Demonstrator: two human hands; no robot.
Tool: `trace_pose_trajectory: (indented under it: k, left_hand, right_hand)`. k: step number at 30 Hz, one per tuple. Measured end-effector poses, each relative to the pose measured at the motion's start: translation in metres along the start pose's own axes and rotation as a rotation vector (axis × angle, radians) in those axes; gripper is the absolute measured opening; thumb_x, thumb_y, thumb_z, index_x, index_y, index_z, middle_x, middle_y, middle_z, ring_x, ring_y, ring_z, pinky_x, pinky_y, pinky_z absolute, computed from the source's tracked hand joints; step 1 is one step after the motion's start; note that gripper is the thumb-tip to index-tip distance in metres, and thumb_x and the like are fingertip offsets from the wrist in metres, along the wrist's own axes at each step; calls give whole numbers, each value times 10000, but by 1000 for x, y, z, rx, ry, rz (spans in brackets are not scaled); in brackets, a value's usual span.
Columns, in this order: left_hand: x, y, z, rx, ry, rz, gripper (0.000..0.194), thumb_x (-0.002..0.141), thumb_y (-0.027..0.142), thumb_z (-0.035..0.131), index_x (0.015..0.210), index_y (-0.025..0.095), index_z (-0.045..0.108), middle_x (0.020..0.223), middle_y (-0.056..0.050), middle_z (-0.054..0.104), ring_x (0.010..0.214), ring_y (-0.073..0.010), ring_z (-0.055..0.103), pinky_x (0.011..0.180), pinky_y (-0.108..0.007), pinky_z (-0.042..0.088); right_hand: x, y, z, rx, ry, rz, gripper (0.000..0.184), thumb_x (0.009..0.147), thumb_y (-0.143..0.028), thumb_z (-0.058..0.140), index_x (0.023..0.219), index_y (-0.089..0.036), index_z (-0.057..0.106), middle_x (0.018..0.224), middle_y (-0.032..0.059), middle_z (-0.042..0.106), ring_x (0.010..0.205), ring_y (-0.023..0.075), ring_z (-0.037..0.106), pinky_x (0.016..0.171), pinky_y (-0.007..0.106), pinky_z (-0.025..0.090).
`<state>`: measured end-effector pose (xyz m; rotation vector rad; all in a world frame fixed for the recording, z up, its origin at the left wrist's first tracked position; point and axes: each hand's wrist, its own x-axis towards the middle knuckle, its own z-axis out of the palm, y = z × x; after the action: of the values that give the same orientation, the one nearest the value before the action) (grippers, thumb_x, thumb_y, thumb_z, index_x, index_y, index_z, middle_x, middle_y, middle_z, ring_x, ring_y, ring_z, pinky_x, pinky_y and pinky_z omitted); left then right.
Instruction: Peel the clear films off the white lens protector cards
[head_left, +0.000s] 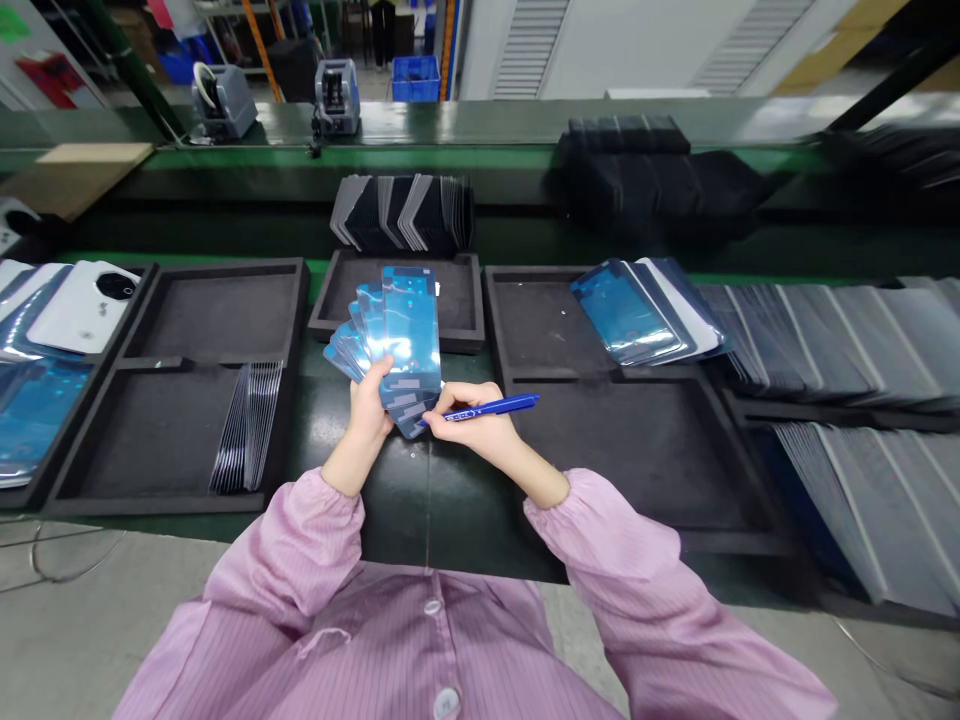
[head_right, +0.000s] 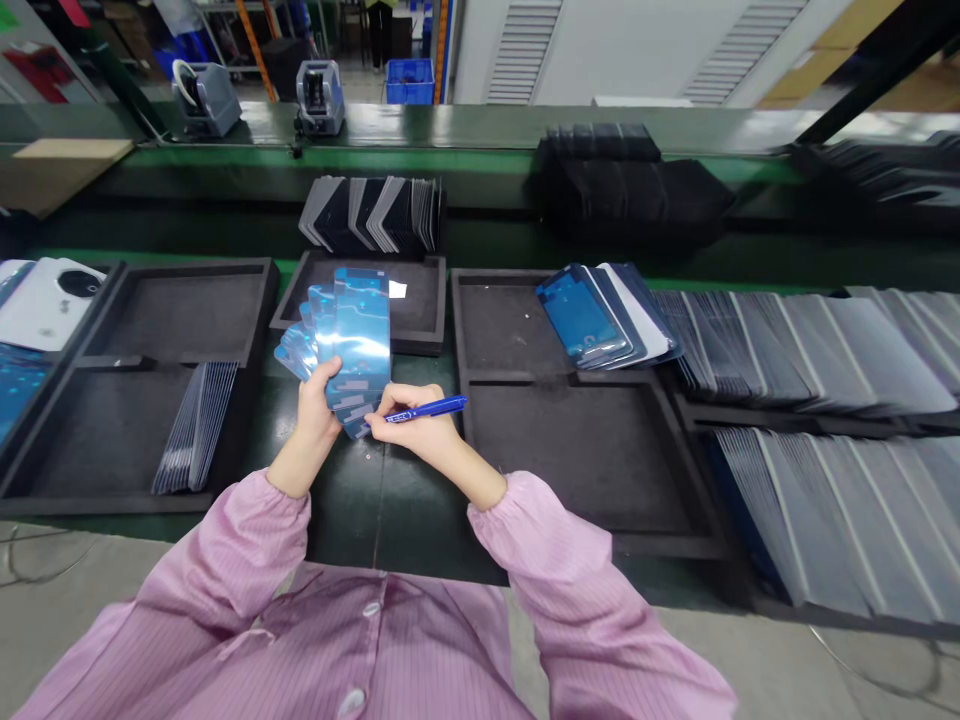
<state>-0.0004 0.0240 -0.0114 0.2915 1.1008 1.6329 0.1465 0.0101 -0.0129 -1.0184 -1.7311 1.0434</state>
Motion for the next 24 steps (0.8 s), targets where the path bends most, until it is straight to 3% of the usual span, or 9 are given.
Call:
trace_pose_trajectory:
  k: [5,8,11,14,16,18,20,24]
  left_hand:
    - [0,1,1,-5,-7,-6,307,502,275,812,736,185,636,592,50,670,526,-148,650,566,-258,516]
    - [1,1,-1,6,-28,-38,327,483,294,826,728,177,643,600,30,683,519,-151,645,557,-264,519]
    - [0,1,-2,34,-69,-89,372,451,296,852,744,173,659,608,20,693,518,-159,648,557,-275,524]
    - [-4,-2,-2,72,-133,-141,402,439,302,879,760,172,674,618,10,706,531,-177,663,565,-288,526]
    - [-9,-4,-2,102,-185,-180,413,441,307,898,766,164,687,632,-10,718,566,-200,684,600,-315,547]
    - [-13,-7,-2,131,-239,-215,438,439,299,919,794,152,708,678,-39,742,638,-234,715,672,-356,576]
    - [-17,-8,-2,154,-285,-237,465,435,280,933,830,146,727,744,-64,768,724,-262,738,747,-384,590]
    - [-16,-8,-4,152,-325,-262,453,476,314,904,866,155,740,815,-79,787,818,-300,755,800,-406,602]
  right_hand:
    - [0,-2,0,46,-3,31,263,655,-303,737,504,-203,547,491,-29,586,450,98,482,469,236,359]
    - [3,-3,-9,255,50,131,349,701,-463,780,593,-213,561,478,-31,590,386,93,477,390,217,343]
    - [9,0,-22,433,273,213,438,805,-669,652,853,-234,627,487,-47,596,354,92,482,341,194,322]
    - [15,7,-30,487,490,234,477,816,-674,651,1035,-251,637,693,-8,713,560,116,647,469,188,471]
    - [18,11,-29,542,457,262,526,745,-650,743,1081,-260,636,890,19,755,774,160,714,625,241,566]
    - [20,14,-26,571,324,271,570,681,-636,802,1080,-259,649,992,31,755,904,208,717,751,315,595]
    - [21,16,-24,539,247,245,539,634,-598,853,995,-237,679,976,34,755,917,226,708,820,346,586]
    - [23,17,-27,517,228,245,495,560,-523,916,882,-214,700,916,23,756,854,217,698,839,350,577]
